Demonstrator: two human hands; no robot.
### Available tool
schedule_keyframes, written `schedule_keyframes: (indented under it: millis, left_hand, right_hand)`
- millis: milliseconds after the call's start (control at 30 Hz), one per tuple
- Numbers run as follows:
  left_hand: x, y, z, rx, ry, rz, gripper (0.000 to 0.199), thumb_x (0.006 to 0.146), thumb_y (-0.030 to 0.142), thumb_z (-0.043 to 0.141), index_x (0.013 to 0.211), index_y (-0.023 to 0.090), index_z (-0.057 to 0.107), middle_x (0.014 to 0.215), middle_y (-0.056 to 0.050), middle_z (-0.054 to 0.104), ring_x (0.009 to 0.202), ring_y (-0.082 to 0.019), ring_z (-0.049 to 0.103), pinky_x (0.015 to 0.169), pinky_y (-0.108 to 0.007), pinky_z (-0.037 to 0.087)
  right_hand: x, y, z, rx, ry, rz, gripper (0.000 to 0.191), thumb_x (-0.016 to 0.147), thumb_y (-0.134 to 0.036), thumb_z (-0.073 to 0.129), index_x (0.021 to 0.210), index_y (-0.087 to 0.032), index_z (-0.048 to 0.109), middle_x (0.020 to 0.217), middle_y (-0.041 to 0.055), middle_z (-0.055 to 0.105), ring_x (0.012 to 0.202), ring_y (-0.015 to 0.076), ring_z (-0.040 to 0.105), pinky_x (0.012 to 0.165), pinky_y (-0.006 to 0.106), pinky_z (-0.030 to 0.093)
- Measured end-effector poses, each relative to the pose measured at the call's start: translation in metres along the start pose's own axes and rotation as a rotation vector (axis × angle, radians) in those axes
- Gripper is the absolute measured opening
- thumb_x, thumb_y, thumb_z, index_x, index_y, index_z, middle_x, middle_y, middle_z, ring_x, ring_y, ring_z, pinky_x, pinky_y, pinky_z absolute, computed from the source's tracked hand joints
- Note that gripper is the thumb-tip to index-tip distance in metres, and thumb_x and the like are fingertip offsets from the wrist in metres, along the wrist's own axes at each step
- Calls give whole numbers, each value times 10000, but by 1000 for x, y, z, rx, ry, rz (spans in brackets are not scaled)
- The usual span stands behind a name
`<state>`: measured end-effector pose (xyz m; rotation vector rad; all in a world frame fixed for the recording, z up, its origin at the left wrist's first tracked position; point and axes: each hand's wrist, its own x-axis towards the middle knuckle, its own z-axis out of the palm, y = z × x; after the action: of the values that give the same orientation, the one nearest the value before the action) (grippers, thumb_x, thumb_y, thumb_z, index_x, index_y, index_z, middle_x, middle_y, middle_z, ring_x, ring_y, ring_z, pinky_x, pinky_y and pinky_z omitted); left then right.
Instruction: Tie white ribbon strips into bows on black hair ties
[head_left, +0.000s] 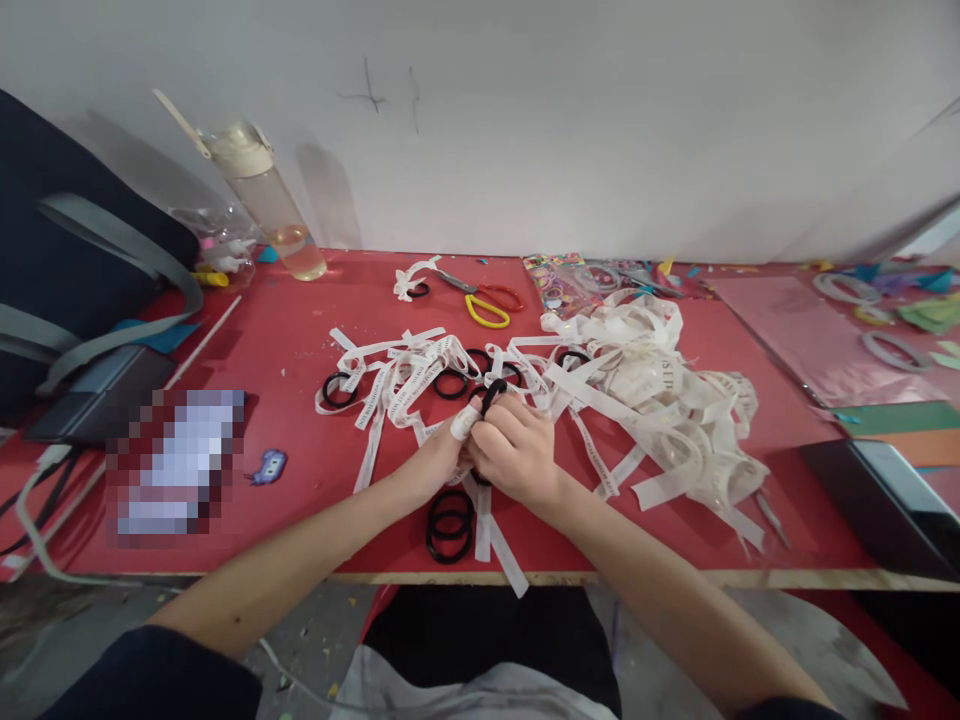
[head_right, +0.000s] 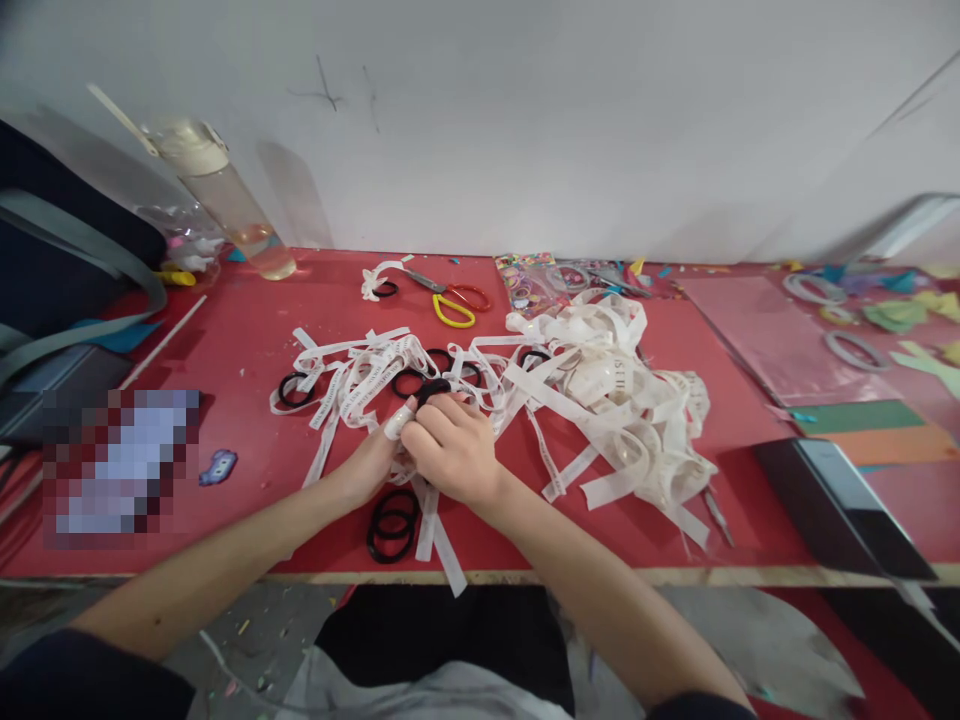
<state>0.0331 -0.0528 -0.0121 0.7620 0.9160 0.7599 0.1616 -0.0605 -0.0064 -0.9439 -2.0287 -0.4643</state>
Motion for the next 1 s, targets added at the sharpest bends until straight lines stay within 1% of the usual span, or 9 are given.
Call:
schedule_keyframes:
  millis: [67, 167, 267, 367, 433, 533, 633, 867, 1000]
  left_hand:
    - [-1, 1, 0, 18, -18, 37, 593, 624, 720, 695, 684, 202, 412, 590, 60, 348, 541, -82, 292, 481, -236, 244]
    - [1, -1, -3, 52, -21, 77, 575, 668, 732, 652, 709, 197, 445, 586, 56, 368, 532, -87, 316, 475, -235, 262]
    - [4, -6, -5, 59, -8, 51, 582, 701, 758, 596, 755, 189, 484, 582, 50, 419, 525, -98, 377, 497, -239, 325]
    - [8, -11, -3, 39, 11, 21, 576, 700, 755, 593, 739, 191, 482, 572, 49, 436, 533, -112, 432, 536, -254, 387]
    - [9, -12, -2, 8, 20, 13, 560, 688, 732, 623, 711, 195, 466, 559, 62, 398, 512, -101, 411, 525, -244, 377]
    - [11, -8, -2, -42, 17, 42, 553, 685, 706, 650, 696, 196, 436, 569, 75, 354, 477, -70, 335, 473, -206, 290]
    - [11, -1, -4, -44, 30, 89, 542, 692, 682, 670, 709, 196, 431, 576, 77, 345, 475, -60, 301, 451, -190, 233]
    - [11, 1, -6, 14, 127, 47, 557, 690, 712, 640, 716, 194, 439, 624, 49, 434, 537, -78, 404, 499, -194, 358]
    - [10, 1, -7, 26, 107, 66, 571, 698, 735, 610, 716, 189, 444, 612, 52, 408, 530, -78, 361, 484, -194, 325]
  right_hand:
    - [1, -3, 0, -12, 25, 10, 294, 855, -46, 508, 615, -213, 476, 591, -13, 476, 647, 147, 492, 594, 297, 358]
    - [3, -2, 0, -19, 40, 21, 243, 848, -59, 549, 659, -209, 531, 616, -10, 521, 694, 140, 545, 613, 277, 392]
    - [2, 1, 1, -19, 41, 21, 164, 853, -67, 560, 770, -202, 604, 662, 1, 562, 794, 153, 615, 659, 264, 438]
    - [1, 3, 4, -23, 44, 2, 177, 852, -49, 544, 809, -201, 622, 645, 1, 544, 799, 162, 631, 666, 268, 450]
    - [0, 3, 6, -28, 43, -1, 184, 853, -46, 546, 809, -206, 627, 637, -1, 541, 792, 160, 635, 667, 266, 457]
    - [1, 6, 6, -12, 8, 28, 190, 866, -48, 545, 830, -211, 635, 673, 2, 599, 809, 155, 651, 700, 262, 481]
    - [2, 10, 5, 90, -50, 46, 159, 888, -70, 554, 870, -204, 638, 750, 15, 679, 826, 157, 673, 772, 278, 516]
    - [5, 10, 2, 256, -129, 110, 157, 877, -90, 549, 963, -191, 633, 875, 69, 726, 952, 213, 691, 836, 350, 573]
    - [7, 9, 1, 342, -122, 151, 168, 863, -87, 540, 970, -182, 628, 886, 85, 718, 973, 228, 686, 833, 379, 585]
